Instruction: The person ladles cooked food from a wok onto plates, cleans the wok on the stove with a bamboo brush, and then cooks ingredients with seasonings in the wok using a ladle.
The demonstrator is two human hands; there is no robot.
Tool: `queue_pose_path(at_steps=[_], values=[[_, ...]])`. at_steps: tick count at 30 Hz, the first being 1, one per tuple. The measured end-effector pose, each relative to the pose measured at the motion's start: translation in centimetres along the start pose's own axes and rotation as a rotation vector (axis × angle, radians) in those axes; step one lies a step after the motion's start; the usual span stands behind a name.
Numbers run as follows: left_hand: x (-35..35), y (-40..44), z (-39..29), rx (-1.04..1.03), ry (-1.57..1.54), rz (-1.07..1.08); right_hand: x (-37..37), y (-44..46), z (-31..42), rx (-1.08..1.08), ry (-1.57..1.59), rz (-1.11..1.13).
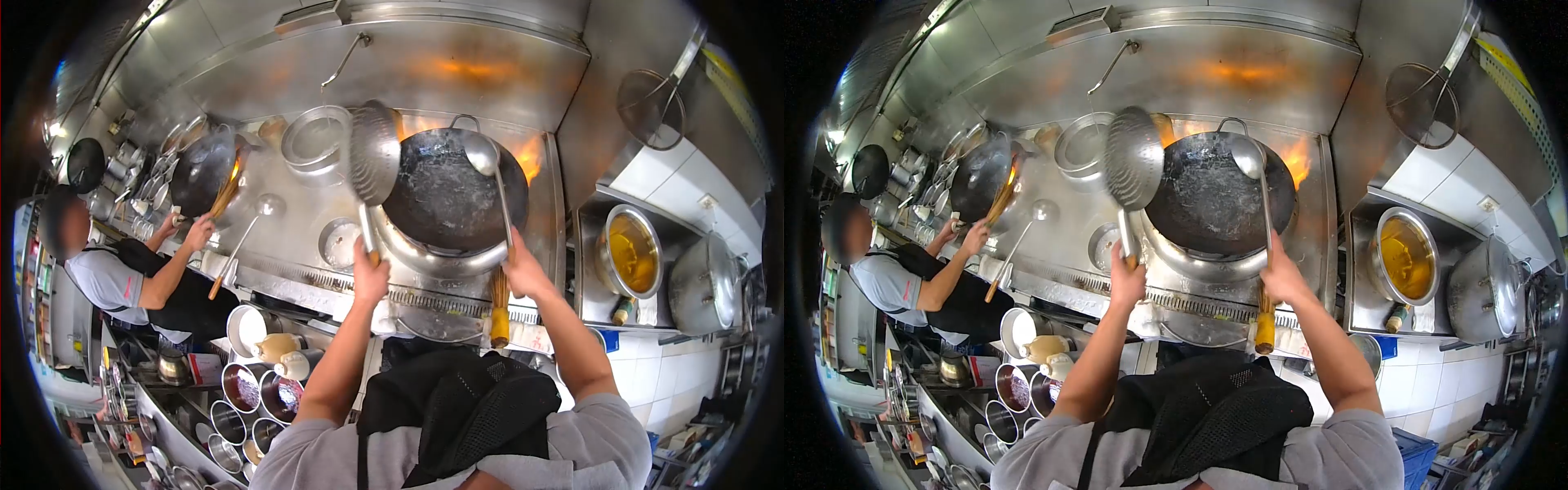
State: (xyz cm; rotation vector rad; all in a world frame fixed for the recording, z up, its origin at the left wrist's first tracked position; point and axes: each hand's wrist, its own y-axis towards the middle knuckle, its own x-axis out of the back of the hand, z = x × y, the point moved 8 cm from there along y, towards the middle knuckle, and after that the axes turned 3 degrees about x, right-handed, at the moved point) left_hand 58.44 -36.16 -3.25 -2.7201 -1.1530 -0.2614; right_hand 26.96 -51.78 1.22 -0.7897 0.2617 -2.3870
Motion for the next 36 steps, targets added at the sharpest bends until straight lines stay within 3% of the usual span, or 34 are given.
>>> queue_pose_path(at_steps=[3,5,6,8,11,13,15,16,18,20,21,22,24,27,28,29,31,33,34,35,36], values=[[6.3,-2.1,5.6,0.225,-0.299,0.049,-1.1,-3.2,-1.5,0.0,0.079,0.026],[9.5,-2.8,9.7,0.377,-0.424,0.116,-2.9,-4.7,-2.7,-0.18,1.05,0.209],[10.4,-2.7,12.3,0.435,-0.464,0.143,-3.8,-4.9,-3.0,-0.186,1.048,0.202],[11.5,-3.5,15.4,0.518,-0.501,0.096,-6.3,-4.9,-2.5,-0.192,1.507,0.279],[11.7,-3.0,20.9,0.621,-0.518,0.212,-10.2,-6.3,0.9,-0.237,1.358,0.281],[12.9,-0.6,18.7,0.255,0.455,0.091,-10.5,-6.3,0.5,-0.25,1.342,0.274],[7.8,0.3,10.4,-0.214,0.474,0.184,-10.9,-6.7,-0.3,0.315,1.126,1.009],[5.2,-0.3,4.5,-0.283,0.364,0.265,-11.0,-5.3,-3.5,0.31,1.122,1.01],[0.1,0.2,-0.7,-0.353,0.113,0.38,-10.4,-0.8,-15.1,-0.131,0.246,0.347],[-0.6,3.9,-1.7,-0.092,-0.697,0.185,-9.3,-2.5,-17.4,-0.288,-0.852,0.229],[-0.3,6.0,-2.6,-0.074,-0.695,0.126,-10.4,-2.7,-22.5,-0.213,-0.757,0.131],[0.7,8.3,-3.4,-0.057,-0.702,0.061,-11.3,-3.1,-24.0,-0.193,-0.436,0.1],[2.5,11.4,-6.2,-0.146,-0.979,-0.011,-9.9,-4.3,-22.5,-0.357,-0.189,0.019],[2.4,14.0,-11.7,-0.307,-0.961,0.099,-6.3,-5.4,-23.1,-0.549,0.927,0.002],[1.9,14.7,-13.0,-0.315,-0.952,0.102,-4.2,-5.7,-22.3,-0.465,1.142,-0.036],[1.6,15.3,-13.9,-0.332,-0.932,0.081,-1.5,-6.3,-19.3,-0.27,1.106,-0.006],[0.7,16.4,-15.7,-0.333,-0.835,-0.03,3.5,-6.0,-12.8,-0.084,0.999,0.036],[-1.2,17.1,-17.8,-0.355,-0.739,-0.085,7.9,-1.6,-10.5,-0.072,0.595,-0.028],[-2.0,17.3,-18.9,-0.371,-0.647,-0.134,9.2,1.3,-6.5,0.039,0.371,0.005],[-3.1,17.6,-20.2,-0.373,-0.637,-0.13,10.2,5.6,-4.2,0.444,-0.077,-0.058],[-4.0,17.7,-21.8,-0.403,-0.539,-0.185,9.4,7.2,0.7,0.388,-0.23,-0.018]])
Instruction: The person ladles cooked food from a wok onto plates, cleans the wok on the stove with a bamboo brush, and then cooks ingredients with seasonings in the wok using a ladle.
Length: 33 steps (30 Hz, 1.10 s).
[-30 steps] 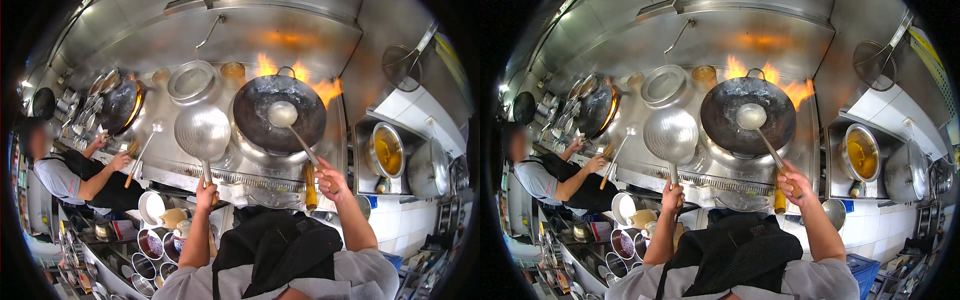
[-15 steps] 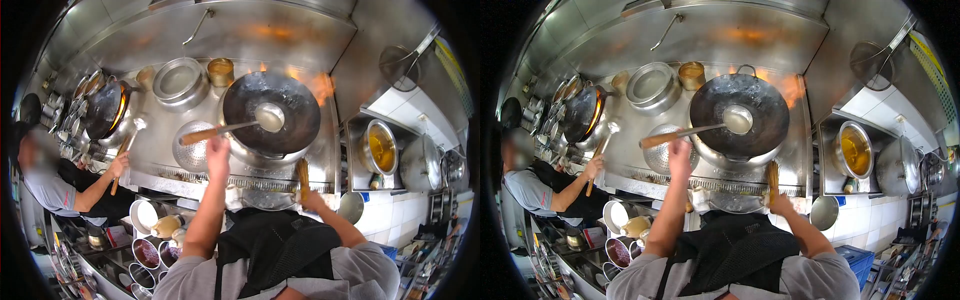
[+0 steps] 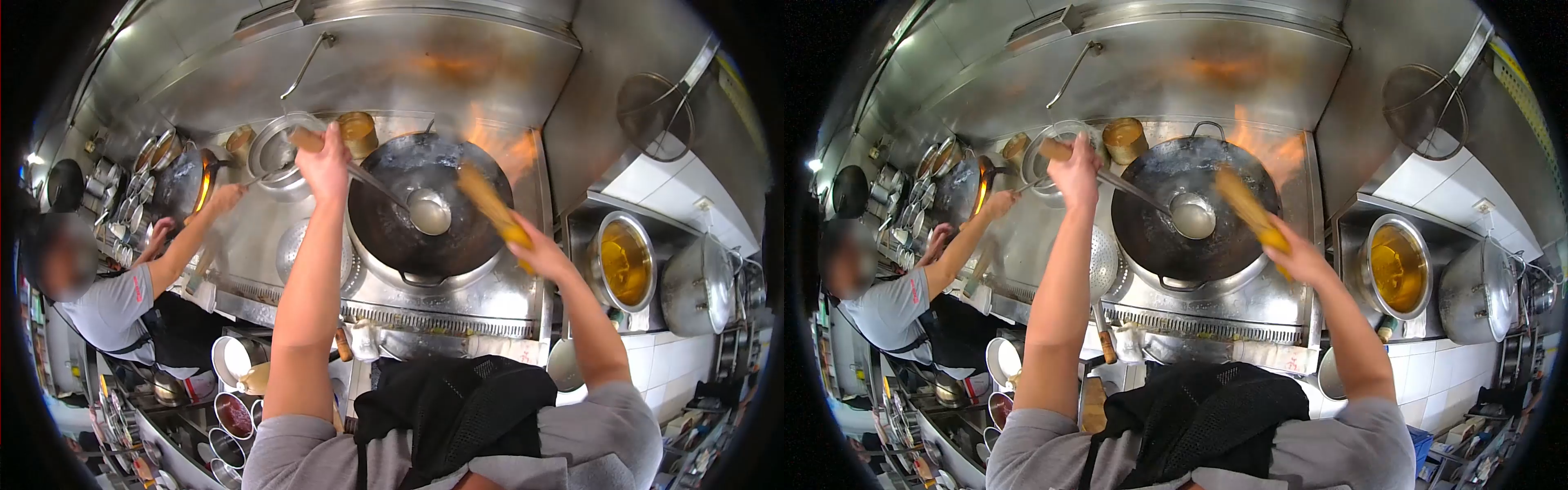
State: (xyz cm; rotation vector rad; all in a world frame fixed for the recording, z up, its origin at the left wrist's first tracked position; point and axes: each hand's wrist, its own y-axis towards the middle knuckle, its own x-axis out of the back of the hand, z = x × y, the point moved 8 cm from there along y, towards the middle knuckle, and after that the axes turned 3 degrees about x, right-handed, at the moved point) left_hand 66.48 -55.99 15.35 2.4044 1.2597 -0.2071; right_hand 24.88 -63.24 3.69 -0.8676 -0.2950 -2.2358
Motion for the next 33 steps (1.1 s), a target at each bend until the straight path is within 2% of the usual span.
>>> queue_pose_path(at_steps=[1,4,5,7,8,9,10,12,14,15,16,18,19,20,21,22,24,26,28,30,32,33], values=[[-1.5,0.4,-0.5,-0.047,0.102,-0.021,-1.1,3.5,1.9,-0.114,-0.152,0.085],[-4.8,2.1,-0.4,-0.1,0.2,0.003,-9.1,9.9,2.8,-0.214,-0.378,0.304],[-5.1,2.7,-0.5,-0.08,0.228,-0.002,-11.7,11.5,0.7,-0.157,-0.593,0.344],[-5.2,3.6,-1.0,-0.084,0.253,0.026,-10.3,15.0,-2.4,-0.159,-0.951,0.511],[-5.2,3.7,-0.8,-0.074,0.258,0.024,-6.9,15.7,0.7,-0.112,-1.039,0.473],[-5.3,3.3,-1.5,-0.089,0.317,-0.01,-5.5,18.1,-0.1,-0.222,-1.132,0.467],[-5.4,3.5,-1.2,-0.089,0.323,0.001,-3.3,18.9,1.7,-0.327,-1.105,0.399],[-5.1,4.0,-0.9,-0.186,0.329,-0.043,-2.5,19.4,2.4,-0.204,-0.964,0.349],[-5.2,5.0,0.0,-0.204,0.332,-0.063,-5.3,15.6,6.8,-0.101,-0.863,0.296],[-5.3,5.4,0.0,-0.226,0.342,-0.074,-8.8,13.1,7.5,-0.074,-0.823,0.343],[-5.4,5.5,-0.7,-0.232,0.334,-0.072,-11.5,11.8,7.3,-0.049,-0.782,0.385],[-5.4,5.4,-1.0,-0.107,0.358,-0.001,-11.5,12.5,3.4,-0.092,-0.846,0.392],[-5.2,5.6,-0.8,-0.11,0.36,0.005,-11.0,13.2,0.7,-0.132,-0.911,0.404],[-4.7,5.6,-0.4,-0.134,0.376,-0.024,-9.5,16.1,-2.1,-0.175,-0.933,0.324],[-4.3,5.4,-0.3,-0.157,0.386,-0.057,-7.3,17.2,-0.9,-0.161,-1.112,0.465],[-4.5,5.2,-0.3,-0.154,0.383,-0.053,-5.6,19.4,-1.6,-0.226,-1.164,0.461],[-4.1,4.9,-0.3,-0.119,0.381,-0.111,-2.5,17.9,1.9,-0.293,-1.14,0.429],[-4.4,4.1,-1.2,-0.152,0.389,-0.135,-3.9,15.7,5.9,-0.095,-0.991,0.275],[-5.0,4.0,-2.3,-0.197,0.397,-0.149,-9.7,12.3,7.2,-0.075,-0.908,0.383],[-5.8,4.3,-2.2,-0.173,0.494,-0.095,-13.9,11.2,3.4,0.007,-0.756,0.251],[-6.1,3.2,-3.2,-0.116,0.532,-0.058,-9.4,12.6,2.0,-0.177,-0.959,0.427],[-6.0,3.2,-3.1,-0.148,0.552,-0.065,-7.3,14.9,0.0,-0.204,-1.009,0.378]])
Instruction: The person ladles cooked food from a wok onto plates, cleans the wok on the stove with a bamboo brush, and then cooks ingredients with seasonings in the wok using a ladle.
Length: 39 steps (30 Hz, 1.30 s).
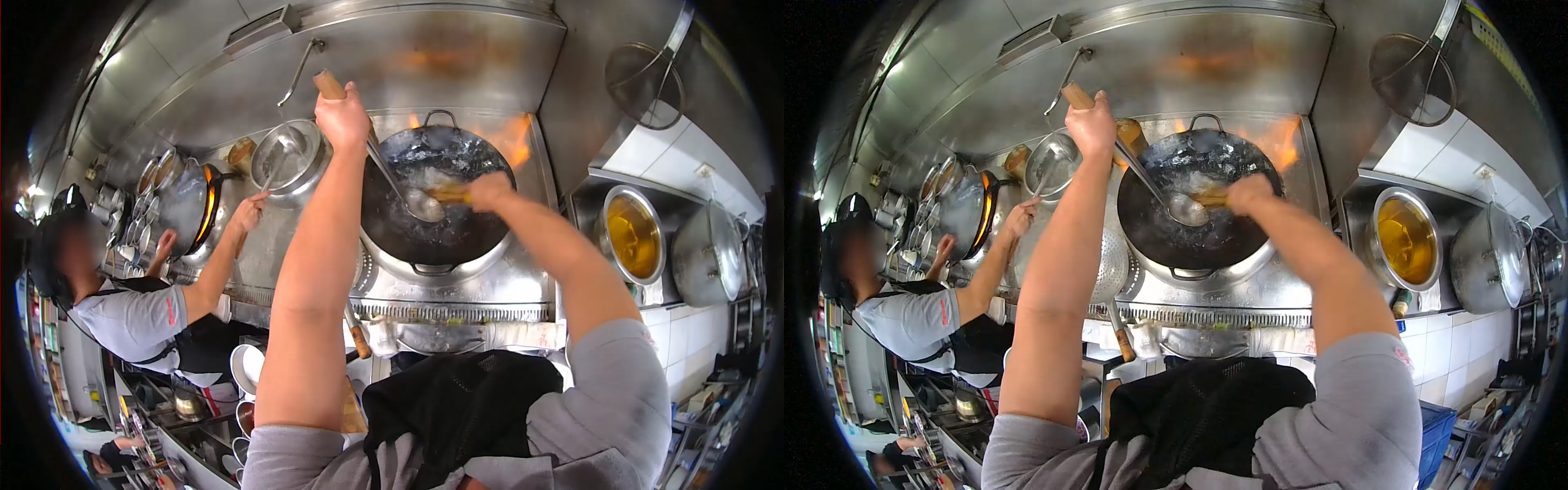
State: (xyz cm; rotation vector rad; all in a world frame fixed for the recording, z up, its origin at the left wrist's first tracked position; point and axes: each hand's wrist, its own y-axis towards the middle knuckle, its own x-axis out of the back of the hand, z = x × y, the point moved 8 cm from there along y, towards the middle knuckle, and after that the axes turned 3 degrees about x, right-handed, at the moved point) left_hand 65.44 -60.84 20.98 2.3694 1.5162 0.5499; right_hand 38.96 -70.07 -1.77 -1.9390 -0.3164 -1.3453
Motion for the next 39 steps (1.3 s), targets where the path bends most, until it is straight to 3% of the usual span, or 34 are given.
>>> queue_pose_path(at_steps=[3,5,8,13,16,19,21,22,24,27,28,30,31,34,36,39], values=[[0.2,0.0,-0.5,-0.014,0.007,-0.009,2.0,0.1,-5.0,-0.077,-0.03,-0.059],[0.4,0.0,-0.3,0.005,0.001,-0.013,0.7,0.4,-7.3,-0.193,0.146,-0.247],[-1.0,-0.1,-0.5,-0.046,0.027,-0.016,-4.7,0.9,-2.1,-0.134,0.141,-0.143],[-2.4,-0.6,-1.3,0.013,0.03,0.044,3.2,-3.0,4.9,0.138,0.375,-0.189],[-2.1,0.7,-0.6,-0.009,-0.011,-0.035,1.2,-3.0,6.7,0.146,0.365,-0.239],[-1.9,1.6,-0.3,0.028,0.048,0.012,0.6,-1.3,3.2,0.145,0.056,-0.063],[-1.6,1.2,0.4,-0.021,0.004,-0.018,3.9,-0.1,0.8,-0.074,-0.006,-0.037],[-1.6,1.2,0.2,0.008,-0.001,0.002,4.8,-1.3,0.8,-0.084,0.001,-0.029],[-2.4,1.6,0.5,0.005,0.021,-0.005,7.4,-3.7,2.8,0.127,0.046,-0.146],[-2.8,1.8,-0.5,0.014,0.052,0.004,-0.5,-2.6,8.3,0.244,0.151,-0.146],[-3.0,1.8,-0.9,0.015,0.068,0.021,-1.0,-2.5,6.5,0.179,0.098,-0.136],[-3.5,1.2,-1.3,0.008,0.089,0.049,0.9,-1.9,2.3,0.136,0.029,-0.023],[-3.6,1.3,-1.7,0.002,0.077,0.035,1.7,-0.2,0.3,0.003,-0.003,-0.019],[-4.6,1.4,-1.2,-0.009,0.079,0.024,4.6,-2.0,-0.2,-0.095,-0.023,0.071],[-4.8,1.7,-1.3,-0.017,0.083,-0.004,4.1,-3.6,3.7,0.096,0.154,-0.182],[-5.5,1.5,-2.8,-0.028,0.126,0.014,-2.1,-3.2,7.9,0.163,0.213,-0.178]])
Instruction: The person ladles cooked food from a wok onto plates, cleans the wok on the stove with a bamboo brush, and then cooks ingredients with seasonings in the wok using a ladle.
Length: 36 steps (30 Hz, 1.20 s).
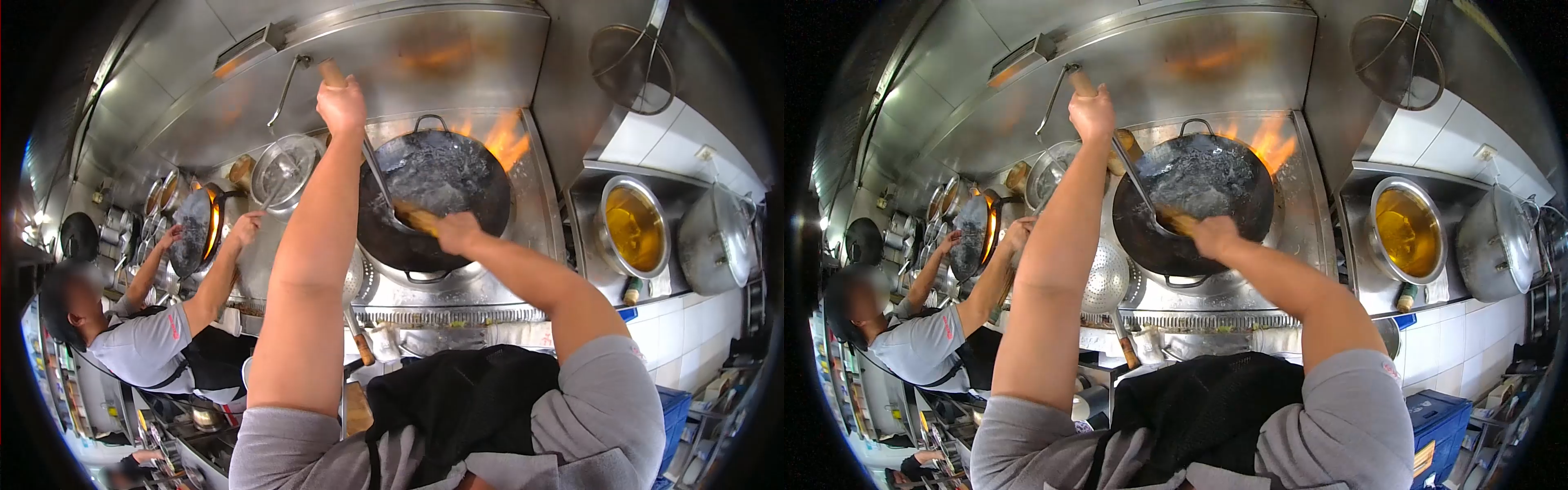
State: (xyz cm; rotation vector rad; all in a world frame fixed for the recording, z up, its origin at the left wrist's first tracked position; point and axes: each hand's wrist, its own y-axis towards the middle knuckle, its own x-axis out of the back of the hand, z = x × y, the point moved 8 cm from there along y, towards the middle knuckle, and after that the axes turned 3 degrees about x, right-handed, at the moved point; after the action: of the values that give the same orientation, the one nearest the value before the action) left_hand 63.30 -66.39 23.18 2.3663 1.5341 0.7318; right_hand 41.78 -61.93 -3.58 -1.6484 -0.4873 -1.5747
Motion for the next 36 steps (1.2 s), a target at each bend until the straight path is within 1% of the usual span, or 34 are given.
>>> queue_pose_path(at_steps=[1,2,3,4,6,8,9,10,12,14,15,16,18,19,21,22,24,25,26,27,28,30,31,33,34,36], values=[[-0.4,-0.2,0.1,0.004,0.002,0.048,0.6,-0.3,-2.1,-0.067,-0.051,0.098],[-0.8,-0.3,-0.1,0.007,-0.003,0.09,2.8,-0.2,-3.8,-0.04,-0.049,0.077],[-1.0,-0.3,-0.5,0.006,-0.011,0.081,3.3,1.5,-6.0,-0.06,-0.156,0.126],[-1.0,-0.7,-0.6,0.003,0.001,0.059,3.6,3.4,-8.4,-0.195,-0.15,0.172],[-1.7,-0.8,-0.5,-0.008,0.01,0.047,6.9,2.7,-8.6,-0.234,-0.145,0.14],[-2.4,-0.4,0.1,0.016,-0.022,0.052,8.5,1.1,-4.7,-0.083,-0.064,-0.134],[-2.6,-0.2,0.0,0.016,-0.023,0.05,8.3,-0.2,-1.6,-0.041,-0.048,-0.06],[-2.7,-0.1,-0.3,-0.011,0.001,0.044,5.5,-0.2,0.6,0.025,0.033,-0.112],[-2.7,-0.2,-0.4,-0.041,0.033,0.041,0.6,0.4,-0.2,-0.061,0.047,0.066],[-2.6,0.1,0.3,0.022,0.004,0.073,3.1,0.4,-3.5,-0.022,-0.024,0.038],[-2.4,0.4,0.6,0.026,0.001,0.065,1.0,4.1,-7.0,-0.122,-0.125,0.063],[-2.1,0.5,1.3,0.027,-0.007,0.04,2.9,4.3,-8.7,-0.202,-0.101,0.07],[-1.9,0.9,1.4,0.017,-0.016,0.024,5.7,4.0,-8.9,-0.207,-0.13,0.055],[-1.4,1.0,1.3,0.021,-0.005,0.012,6.4,3.1,-7.9,-0.206,-0.13,0.055],[-1.4,1.3,1.8,0.042,-0.003,0.022,6.8,0.6,-2.2,0.028,-0.046,-0.1],[-1.3,1.2,1.5,0.041,-0.003,0.023,4.8,-0.1,0.7,0.128,-0.02,-0.063],[-0.6,0.7,0.3,0.002,0.055,0.005,-2.6,2.7,-1.0,0.013,-0.078,-0.012],[-0.4,0.0,1.0,0.002,0.065,0.01,-2.7,2.8,-3.4,-0.067,-0.041,-0.001],[0.0,-0.4,1.1,-0.024,0.046,-0.033,-1.6,4.0,-6.3,-0.151,-0.011,-0.001],[0.5,-0.6,1.0,-0.044,0.021,-0.083,1.4,3.8,-7.9,-0.288,-0.08,0.024],[1.2,-0.8,0.9,-0.041,0.02,-0.087,4.4,2.9,-9.0,-0.424,-0.145,0.056],[2.3,-0.9,1.2,0.045,-0.009,-0.039,6.0,3.5,-11.9,-0.419,-0.242,0.102],[3.1,-0.9,1.5,0.048,-0.009,-0.047,5.6,2.9,-12.3,-0.412,-0.247,0.101],[5.1,-0.7,2.2,0.073,-0.037,-0.086,5.0,1.1,-12.5,-0.423,-0.23,-0.005],[5.5,-0.4,2.7,0.074,-0.041,-0.094,3.2,0.4,-12.2,-0.42,-0.237,-0.01],[6.3,0.3,4.3,0.047,-0.022,-0.165,-0.6,0.5,-10.6,-0.276,-0.086,-0.125]])
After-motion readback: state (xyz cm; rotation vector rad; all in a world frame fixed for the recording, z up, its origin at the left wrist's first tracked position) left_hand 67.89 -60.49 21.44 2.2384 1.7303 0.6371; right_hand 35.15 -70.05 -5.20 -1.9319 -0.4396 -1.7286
